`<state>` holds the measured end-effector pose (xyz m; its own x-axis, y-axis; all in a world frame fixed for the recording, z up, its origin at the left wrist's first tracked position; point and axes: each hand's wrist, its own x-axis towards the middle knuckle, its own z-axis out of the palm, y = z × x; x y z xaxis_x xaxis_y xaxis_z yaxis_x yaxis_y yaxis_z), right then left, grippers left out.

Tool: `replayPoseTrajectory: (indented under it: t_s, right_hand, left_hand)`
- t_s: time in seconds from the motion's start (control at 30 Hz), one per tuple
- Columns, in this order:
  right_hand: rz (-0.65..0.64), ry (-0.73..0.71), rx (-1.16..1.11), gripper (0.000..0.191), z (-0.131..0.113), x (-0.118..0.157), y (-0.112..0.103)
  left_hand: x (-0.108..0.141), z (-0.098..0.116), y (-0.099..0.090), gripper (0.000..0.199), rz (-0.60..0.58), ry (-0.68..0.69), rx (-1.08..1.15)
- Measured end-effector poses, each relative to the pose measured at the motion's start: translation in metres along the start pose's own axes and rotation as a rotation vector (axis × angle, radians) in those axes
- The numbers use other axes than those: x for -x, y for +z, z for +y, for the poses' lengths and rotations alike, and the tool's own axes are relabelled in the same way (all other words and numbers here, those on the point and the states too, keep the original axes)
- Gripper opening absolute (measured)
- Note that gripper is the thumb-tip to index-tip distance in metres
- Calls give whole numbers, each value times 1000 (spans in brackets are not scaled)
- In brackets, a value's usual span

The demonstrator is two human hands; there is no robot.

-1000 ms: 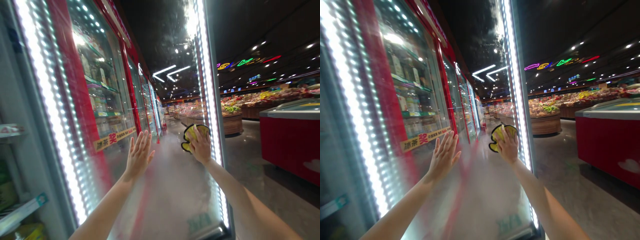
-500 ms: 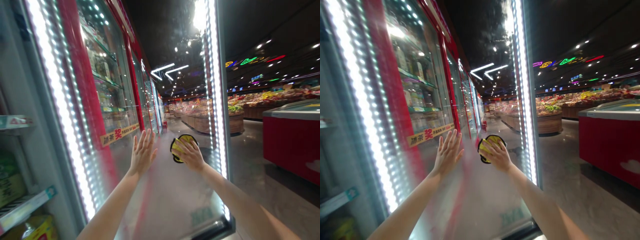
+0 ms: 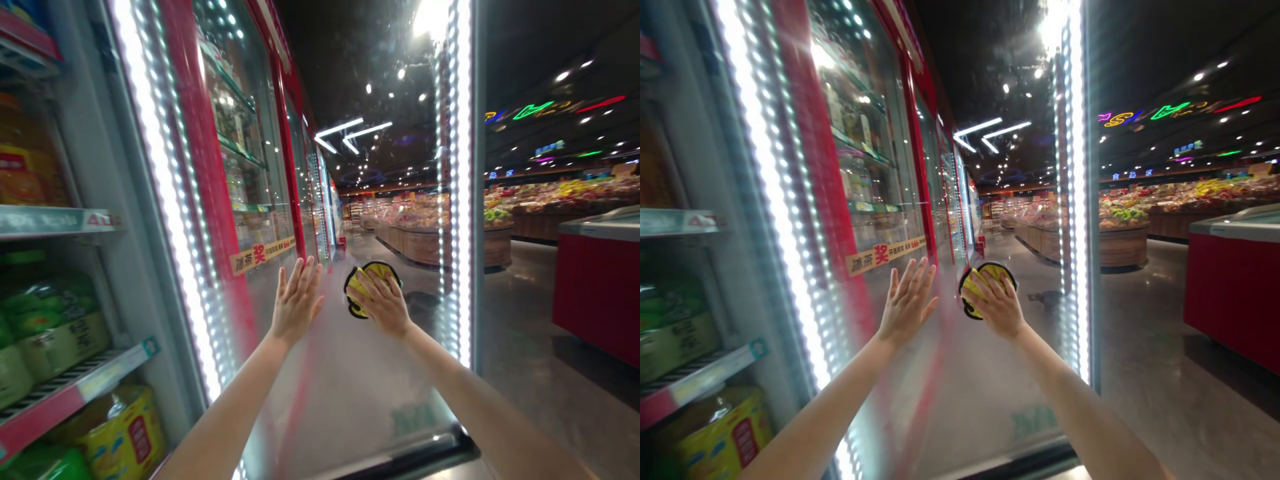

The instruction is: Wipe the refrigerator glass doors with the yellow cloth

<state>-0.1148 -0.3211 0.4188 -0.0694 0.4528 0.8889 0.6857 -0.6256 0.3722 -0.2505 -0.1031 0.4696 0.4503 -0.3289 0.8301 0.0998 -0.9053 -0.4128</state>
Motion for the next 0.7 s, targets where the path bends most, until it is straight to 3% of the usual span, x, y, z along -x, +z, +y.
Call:
replayPoseTrajectory:
  t_s: [0.1,0.17,0.23,0.3,0.37,0.43,0.5,0.6,0.7]
  right_hand:
    - [66,176,-13,49,4,-18,-1]
    - [120,351,-32,55,-7,-51,1]
    - [137,417,-66,57,-27,-80,5]
    - [118,334,-94,55,-48,-92,7]
    - [90,135,-110,51,-57,-80,7]
    - [70,-66,-118,48,-51,-56,4]
    - [56,-147,-116,46,-35,-36,-1]
    - [79,39,-80,46,-14,-41,-6]
    - [148,306,-49,51,-18,-82,-4]
  left_hand:
    - [11,-9,-4,83,-23,-4,-17]
    - [14,-14,-6,85,-28,-26,-19]
    - [17,-18,-8,85,-32,-52,-20]
    - [20,-20,-10,85,-38,-67,-23]
    - [23,-22,-13,83,-43,-77,-27]
    - [29,-24,-15,82,-46,-81,-33]
    - [34,-25,-17,82,-53,-78,-38]
    - [39,-28,-18,84,-73,-72,-35]
    - [41,-29,-18,87,-85,-70,-24]
